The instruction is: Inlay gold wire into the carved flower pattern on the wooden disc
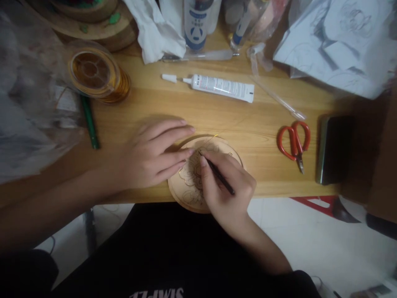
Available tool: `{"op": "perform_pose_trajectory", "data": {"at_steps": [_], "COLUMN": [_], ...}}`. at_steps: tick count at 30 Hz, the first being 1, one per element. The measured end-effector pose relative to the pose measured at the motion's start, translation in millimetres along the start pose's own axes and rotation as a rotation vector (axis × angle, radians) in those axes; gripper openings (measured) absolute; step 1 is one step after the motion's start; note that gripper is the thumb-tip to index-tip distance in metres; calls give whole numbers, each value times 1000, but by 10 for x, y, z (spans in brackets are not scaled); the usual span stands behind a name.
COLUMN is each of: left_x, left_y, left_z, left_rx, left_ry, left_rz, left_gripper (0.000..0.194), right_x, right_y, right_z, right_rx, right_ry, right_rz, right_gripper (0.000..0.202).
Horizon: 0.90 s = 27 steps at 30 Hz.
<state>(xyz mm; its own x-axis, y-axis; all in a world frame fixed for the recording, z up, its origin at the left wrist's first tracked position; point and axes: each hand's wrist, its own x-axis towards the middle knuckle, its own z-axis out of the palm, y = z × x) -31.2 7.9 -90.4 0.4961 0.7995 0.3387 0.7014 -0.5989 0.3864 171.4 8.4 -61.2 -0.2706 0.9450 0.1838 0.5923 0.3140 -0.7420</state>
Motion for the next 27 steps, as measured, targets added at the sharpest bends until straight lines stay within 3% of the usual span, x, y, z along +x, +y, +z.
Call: {"op": "perform_pose_trajectory", "data": {"at_steps": [10, 20, 27], "left_x": [-12, -21, -21], "left_y": [2, -4, -6], "left_z": [0, 1, -2], "left_rx": [-17, 4, -11], "left_ry": [-22, -27, -38], "left_rz": [-19, -14, -29], "left_gripper": [21, 22, 22], "right_x": [22, 54, 58], "right_y": [-86, -49, 0], "right_z": [-9, -77, -91], "right_rx": [-118, -133, -178], "right_ry": [-54, -160, -159], "right_rz": [-108, -189, -258], "right_gripper": [20, 25, 27]}}
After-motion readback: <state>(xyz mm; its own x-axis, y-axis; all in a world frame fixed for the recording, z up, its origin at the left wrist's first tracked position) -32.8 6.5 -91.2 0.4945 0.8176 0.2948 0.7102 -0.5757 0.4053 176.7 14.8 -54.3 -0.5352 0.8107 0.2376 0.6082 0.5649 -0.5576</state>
